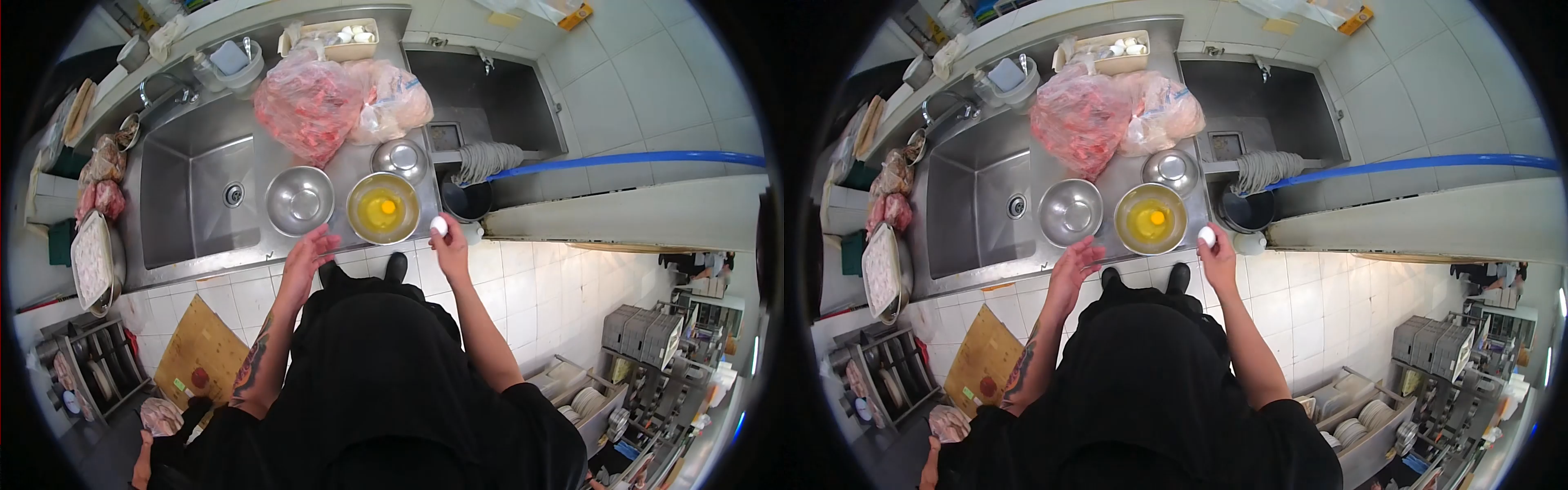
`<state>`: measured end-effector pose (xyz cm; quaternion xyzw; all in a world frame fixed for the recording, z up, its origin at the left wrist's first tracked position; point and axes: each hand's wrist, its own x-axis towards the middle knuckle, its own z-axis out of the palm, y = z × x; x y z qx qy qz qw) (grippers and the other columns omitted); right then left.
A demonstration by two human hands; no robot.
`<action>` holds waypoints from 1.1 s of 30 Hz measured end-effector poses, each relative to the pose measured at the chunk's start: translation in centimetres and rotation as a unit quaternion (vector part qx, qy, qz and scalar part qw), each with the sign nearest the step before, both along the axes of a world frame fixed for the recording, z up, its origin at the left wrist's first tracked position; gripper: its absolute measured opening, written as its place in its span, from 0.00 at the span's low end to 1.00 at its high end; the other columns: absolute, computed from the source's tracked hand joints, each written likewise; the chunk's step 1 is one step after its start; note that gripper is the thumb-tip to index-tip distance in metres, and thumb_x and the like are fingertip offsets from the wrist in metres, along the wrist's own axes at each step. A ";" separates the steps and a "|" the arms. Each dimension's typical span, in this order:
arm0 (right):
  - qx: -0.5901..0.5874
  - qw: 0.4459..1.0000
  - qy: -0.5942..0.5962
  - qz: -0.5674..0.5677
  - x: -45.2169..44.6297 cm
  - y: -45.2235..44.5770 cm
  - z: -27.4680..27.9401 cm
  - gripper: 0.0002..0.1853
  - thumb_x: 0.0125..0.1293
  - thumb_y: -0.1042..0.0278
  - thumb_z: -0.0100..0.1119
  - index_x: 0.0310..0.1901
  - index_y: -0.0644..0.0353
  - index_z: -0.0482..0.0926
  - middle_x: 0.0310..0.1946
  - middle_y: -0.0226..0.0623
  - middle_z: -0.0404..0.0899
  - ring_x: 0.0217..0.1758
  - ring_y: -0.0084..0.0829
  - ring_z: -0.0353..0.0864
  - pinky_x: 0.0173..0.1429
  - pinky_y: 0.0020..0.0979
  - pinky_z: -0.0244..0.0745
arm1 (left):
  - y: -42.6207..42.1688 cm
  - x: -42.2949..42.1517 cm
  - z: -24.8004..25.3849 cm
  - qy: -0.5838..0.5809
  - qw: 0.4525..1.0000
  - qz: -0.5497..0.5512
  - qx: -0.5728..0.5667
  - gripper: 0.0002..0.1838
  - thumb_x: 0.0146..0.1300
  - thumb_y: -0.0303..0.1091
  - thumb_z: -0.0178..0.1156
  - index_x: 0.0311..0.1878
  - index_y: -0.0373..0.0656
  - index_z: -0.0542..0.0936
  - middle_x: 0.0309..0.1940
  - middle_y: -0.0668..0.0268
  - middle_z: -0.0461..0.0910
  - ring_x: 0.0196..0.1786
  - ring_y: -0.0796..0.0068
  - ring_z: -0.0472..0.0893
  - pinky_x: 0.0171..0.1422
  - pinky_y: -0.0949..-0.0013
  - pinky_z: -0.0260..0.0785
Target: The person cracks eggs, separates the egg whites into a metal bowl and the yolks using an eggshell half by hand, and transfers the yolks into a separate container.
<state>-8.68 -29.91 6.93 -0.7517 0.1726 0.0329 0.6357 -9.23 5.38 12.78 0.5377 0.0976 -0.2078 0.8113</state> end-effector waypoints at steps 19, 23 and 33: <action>-0.392 0.835 -0.160 0.352 8.4 10.8 2.4 0.22 0.71 0.65 0.63 0.62 0.61 0.70 0.55 0.55 0.75 0.56 0.59 0.79 0.58 0.52 0.76 | 1.1 -1.0 0.9 -0.027 0.998 0.049 -0.007 0.28 0.85 0.50 0.39 0.76 0.41 0.69 0.65 0.56 0.79 0.70 0.66 0.75 0.73 0.58 0.66; -0.416 0.808 -0.187 0.373 8.9 11.3 1.5 0.21 0.71 0.64 0.62 0.61 0.63 0.70 0.53 0.55 0.75 0.55 0.57 0.80 0.58 0.52 0.77 | 1.8 -1.6 0.5 -0.027 0.997 0.066 0.003 0.30 0.85 0.53 0.39 0.76 0.40 0.68 0.65 0.55 0.79 0.70 0.65 0.75 0.73 0.58 0.66; -0.430 0.791 -0.195 0.388 10.1 11.1 0.3 0.20 0.71 0.61 0.64 0.57 0.62 0.71 0.48 0.54 0.75 0.51 0.57 0.82 0.53 0.51 0.78 | 2.2 -1.7 0.5 -0.049 0.996 0.071 0.003 0.31 0.85 0.54 0.38 0.77 0.40 0.67 0.66 0.55 0.78 0.71 0.65 0.74 0.73 0.57 0.65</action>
